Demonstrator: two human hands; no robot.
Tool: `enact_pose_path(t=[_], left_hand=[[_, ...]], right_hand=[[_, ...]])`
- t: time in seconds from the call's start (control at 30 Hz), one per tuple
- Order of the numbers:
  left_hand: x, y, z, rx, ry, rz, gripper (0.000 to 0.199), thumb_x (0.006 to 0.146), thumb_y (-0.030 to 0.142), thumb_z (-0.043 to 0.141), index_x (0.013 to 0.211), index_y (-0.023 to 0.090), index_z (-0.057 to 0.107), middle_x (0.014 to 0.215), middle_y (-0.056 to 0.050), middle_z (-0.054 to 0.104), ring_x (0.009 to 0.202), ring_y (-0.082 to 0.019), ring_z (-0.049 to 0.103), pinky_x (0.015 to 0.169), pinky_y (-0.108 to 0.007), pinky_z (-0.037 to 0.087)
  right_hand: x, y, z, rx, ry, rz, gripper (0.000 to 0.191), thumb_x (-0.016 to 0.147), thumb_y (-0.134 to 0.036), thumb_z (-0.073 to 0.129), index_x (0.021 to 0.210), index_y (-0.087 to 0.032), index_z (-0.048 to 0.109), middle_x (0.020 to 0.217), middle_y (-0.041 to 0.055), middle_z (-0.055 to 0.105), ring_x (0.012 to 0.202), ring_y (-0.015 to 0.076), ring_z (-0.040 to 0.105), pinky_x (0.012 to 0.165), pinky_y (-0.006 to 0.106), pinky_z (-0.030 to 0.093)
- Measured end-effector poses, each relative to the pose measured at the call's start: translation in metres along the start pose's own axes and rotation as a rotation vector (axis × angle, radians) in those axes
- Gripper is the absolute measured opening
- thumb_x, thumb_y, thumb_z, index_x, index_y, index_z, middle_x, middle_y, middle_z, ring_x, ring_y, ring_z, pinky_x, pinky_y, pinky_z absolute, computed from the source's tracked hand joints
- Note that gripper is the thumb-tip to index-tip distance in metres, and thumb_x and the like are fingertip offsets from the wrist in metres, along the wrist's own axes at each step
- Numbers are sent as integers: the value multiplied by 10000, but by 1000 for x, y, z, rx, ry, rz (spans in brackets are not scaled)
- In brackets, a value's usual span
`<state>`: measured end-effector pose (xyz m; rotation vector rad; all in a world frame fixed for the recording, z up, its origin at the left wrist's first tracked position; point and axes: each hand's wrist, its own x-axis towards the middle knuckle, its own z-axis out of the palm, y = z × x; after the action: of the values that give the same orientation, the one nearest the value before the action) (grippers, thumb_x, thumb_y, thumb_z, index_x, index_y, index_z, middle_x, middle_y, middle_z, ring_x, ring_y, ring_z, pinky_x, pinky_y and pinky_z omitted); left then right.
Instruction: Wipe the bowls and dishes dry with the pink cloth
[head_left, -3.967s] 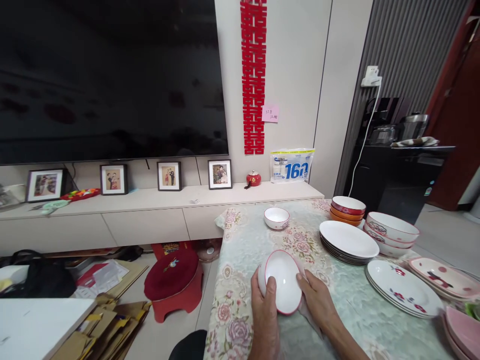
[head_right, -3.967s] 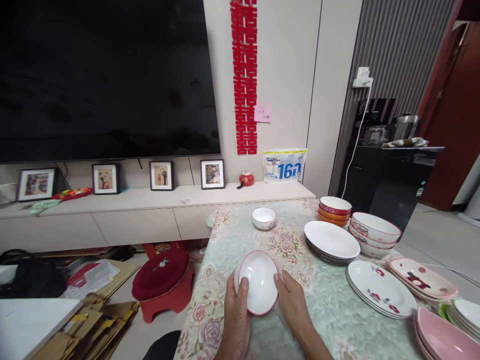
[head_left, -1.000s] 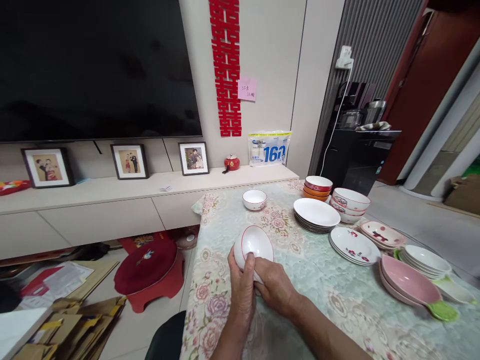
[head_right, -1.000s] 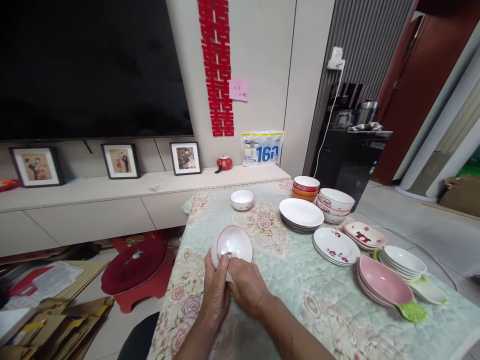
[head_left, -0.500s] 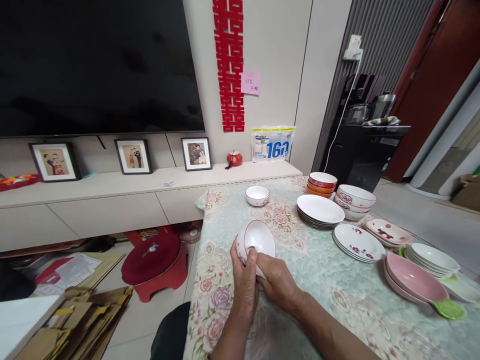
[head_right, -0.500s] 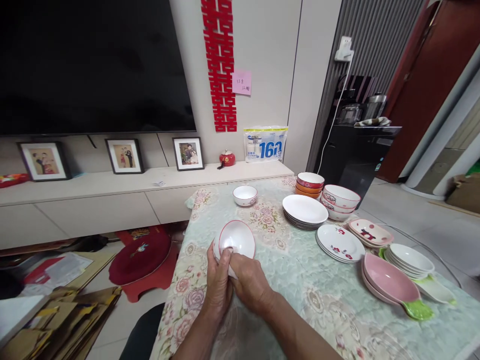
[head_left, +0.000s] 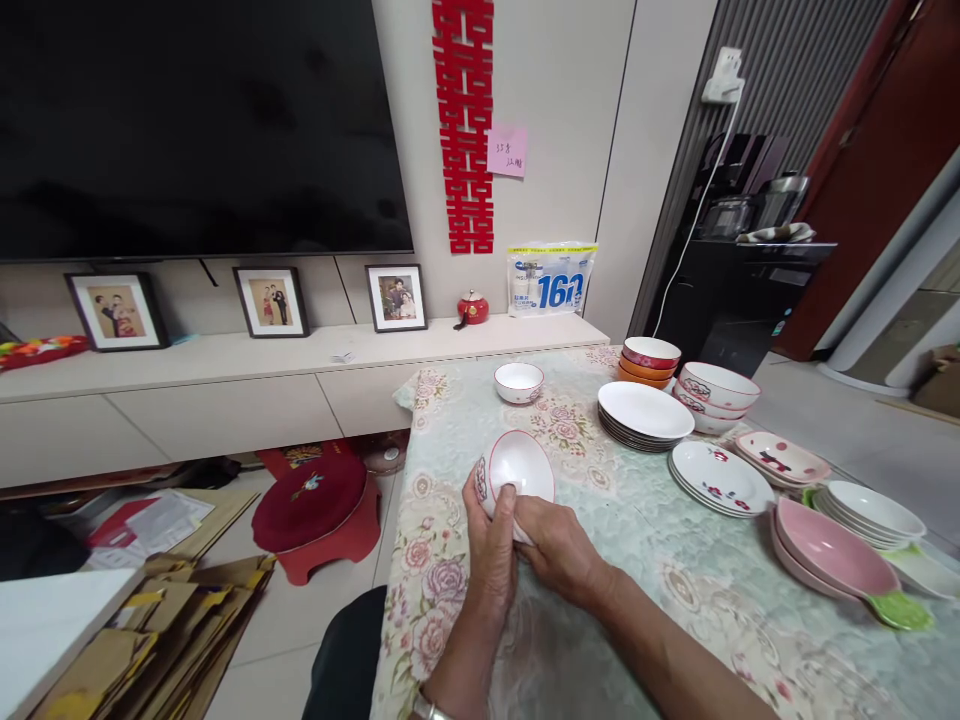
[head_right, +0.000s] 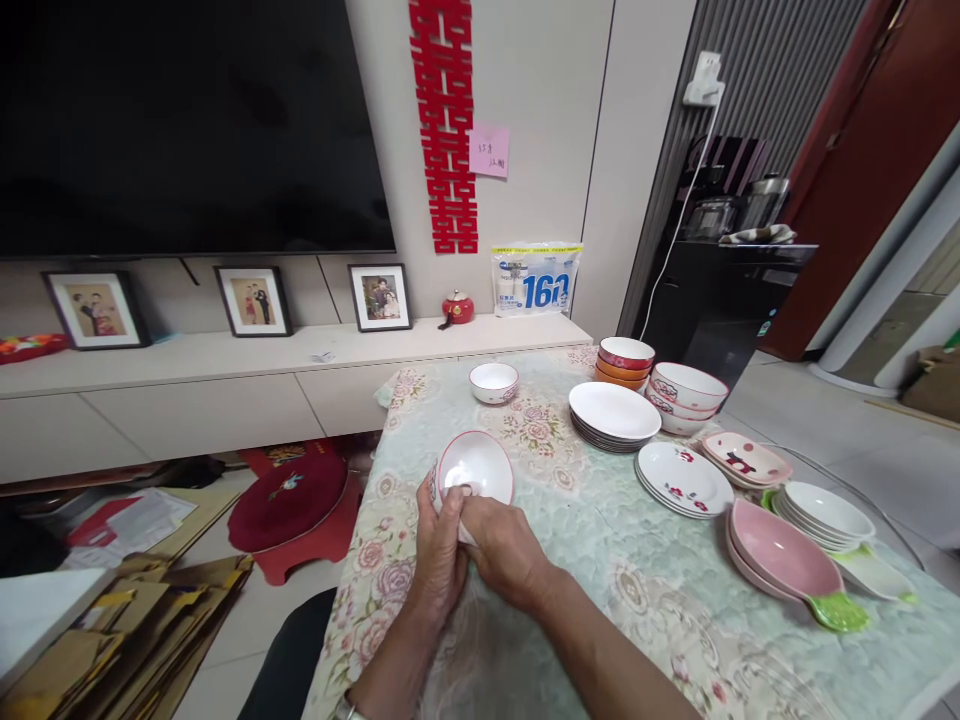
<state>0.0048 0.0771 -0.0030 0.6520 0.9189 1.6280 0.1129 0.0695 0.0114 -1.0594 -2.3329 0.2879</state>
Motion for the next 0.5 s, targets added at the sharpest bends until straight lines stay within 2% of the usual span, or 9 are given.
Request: enact_pose_path(t=[0.07, 0.13, 0.2, 0.27, 0.33, 0.4, 0.5], left_hand=[[0, 4, 0, -43, -9, -28, 664, 789, 476, 717, 1351, 225, 468, 1155, -99, 664, 1017, -223, 672, 919, -357, 511], [0, 9, 1, -85, -7, -51, 633, 789, 473, 719, 1322, 222, 487, 1115, -82, 676, 1001, -219, 676, 910, -355, 515], [0, 13, 3, -118, -18, -69, 613, 778, 462, 740, 1294, 223, 511, 1109, -74, 682, 1024, -215, 670, 924, -343, 512], [-2, 15, 4, -121, -28, -104, 617, 777, 470, 746, 1297, 230, 516, 1138, -76, 679, 1034, -217, 667, 918, -339, 521], [-3, 16, 5, -92, -21, -149, 646, 781, 494, 740, 1325, 238, 503, 1167, -84, 670, 1022, -226, 670, 880, -346, 543], [-5, 17, 4, -70, -16, -182, 644, 799, 514, 717, 1343, 248, 496, 1201, -87, 656, 1026, -234, 668, 842, -352, 564], [-8, 18, 5, -119, -24, -220, 558, 843, 507, 671, 1318, 252, 529, 1284, -82, 630, 1119, -241, 635, 848, -350, 573]], right_hand=[[1, 6, -7, -56, -79, -58, 288, 989, -201, 465, 1238, -209, 610, 1290, 104, 657, 1211, 216, 581, 1074, 412, 405], [0, 15, -14, -188, -113, -46, 286, 998, -162, 456, 1211, -243, 628, 1352, 85, 629, 1301, 237, 515, 1162, 572, 229], [-1, 24, -20, -301, -79, -5, 302, 990, -112, 456, 1154, -270, 655, 1372, 58, 624, 1369, 272, 442, 1150, 688, 56], [-3, 31, -26, -336, 6, 42, 325, 963, -78, 480, 1138, -277, 668, 1383, 48, 618, 1402, 307, 390, 1133, 714, -20], [-5, 38, -31, -264, 132, 145, 362, 914, -39, 497, 1127, -260, 688, 1374, 63, 623, 1386, 319, 403, 1158, 671, 33], [-7, 46, -35, 5, 322, 351, 372, 826, -23, 535, 1070, -235, 720, 1304, 81, 657, 1311, 305, 474, 1168, 570, 187], [-9, 58, -35, 482, 559, 644, 289, 706, -103, 586, 926, -209, 741, 1033, 67, 719, 1068, 286, 591, 990, 428, 429]])
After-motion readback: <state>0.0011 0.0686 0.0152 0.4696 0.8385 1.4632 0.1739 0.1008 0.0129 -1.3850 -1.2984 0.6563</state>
